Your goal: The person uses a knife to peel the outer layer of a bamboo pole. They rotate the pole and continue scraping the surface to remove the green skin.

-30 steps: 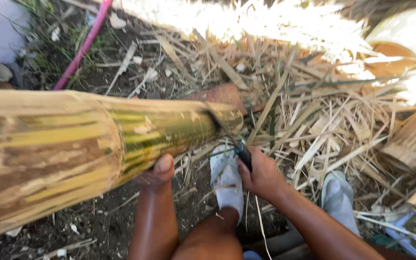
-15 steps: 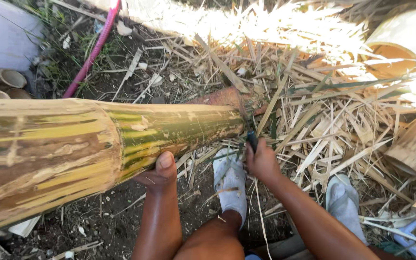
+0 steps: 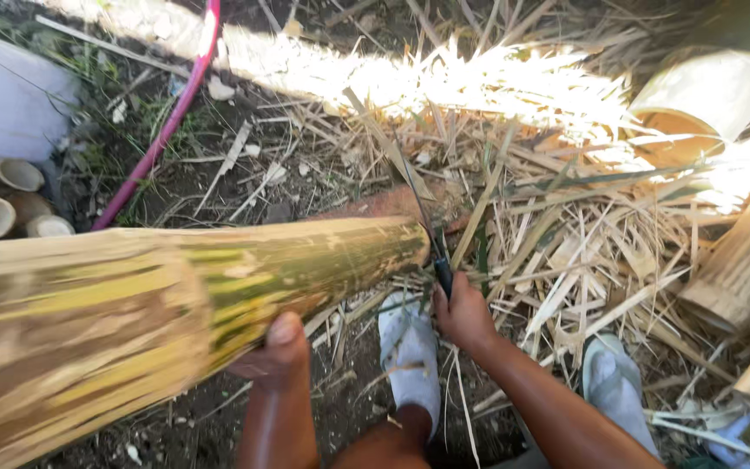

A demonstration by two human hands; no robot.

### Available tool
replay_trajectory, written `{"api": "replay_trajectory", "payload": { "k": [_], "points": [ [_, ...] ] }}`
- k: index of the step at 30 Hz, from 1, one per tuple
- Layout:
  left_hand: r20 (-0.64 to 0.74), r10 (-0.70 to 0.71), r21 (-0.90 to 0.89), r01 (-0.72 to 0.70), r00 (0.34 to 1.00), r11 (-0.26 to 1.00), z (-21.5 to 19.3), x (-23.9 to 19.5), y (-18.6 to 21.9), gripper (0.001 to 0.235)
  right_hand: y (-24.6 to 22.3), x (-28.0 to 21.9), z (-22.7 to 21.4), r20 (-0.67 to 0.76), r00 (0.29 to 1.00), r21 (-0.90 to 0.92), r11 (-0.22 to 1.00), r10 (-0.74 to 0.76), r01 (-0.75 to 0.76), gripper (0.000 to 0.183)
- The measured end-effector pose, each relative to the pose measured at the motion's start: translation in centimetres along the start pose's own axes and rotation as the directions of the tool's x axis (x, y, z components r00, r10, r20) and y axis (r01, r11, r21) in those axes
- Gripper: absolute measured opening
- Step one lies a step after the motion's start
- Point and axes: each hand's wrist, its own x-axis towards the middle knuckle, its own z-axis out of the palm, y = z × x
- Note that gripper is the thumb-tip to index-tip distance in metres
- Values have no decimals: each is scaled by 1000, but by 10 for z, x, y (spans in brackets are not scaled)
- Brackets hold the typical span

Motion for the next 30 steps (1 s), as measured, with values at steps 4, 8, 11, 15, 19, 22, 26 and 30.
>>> {"api": "replay_trajectory", "payload": {
  "k": [4,8,11,15,19,22,26,30],
  "points": [
    [210,18,-352,58,977,934,-33,53,1,103,-17,-3,-7,104,995,6,1000,6,-7,38],
    [77,34,-190,-19,996,982,-34,67,-25,106,-42,10,-36,233,969,-21,997,82,-79,37],
    [-88,153,70,-147,984,987,-20,47,-59,105,-61,0,-53,203,979,42,998,31,-41,38],
    [-15,22,-214,-25,1000,977,-26,31,-77,103,-99,-24,-64,177,978,88,991,-114,100,39],
    [50,28,-117,-22,998,993,-17,28,-79,94,-101,-25,-48,77,898,128,898,-433,422,42],
    [41,234,579,-214,971,787,-15,25,-79,90,-91,19,-23,187,979,28,996,77,-84,36],
    [153,226,233,-258,962,938,-11,27,-72,83,-84,4,-36,138,981,33,991,-133,130,34],
    [149,153,381,-199,977,903,-15,9,-62,86,-82,-14,-32,78,953,123,951,-293,283,38]
  ]
}}
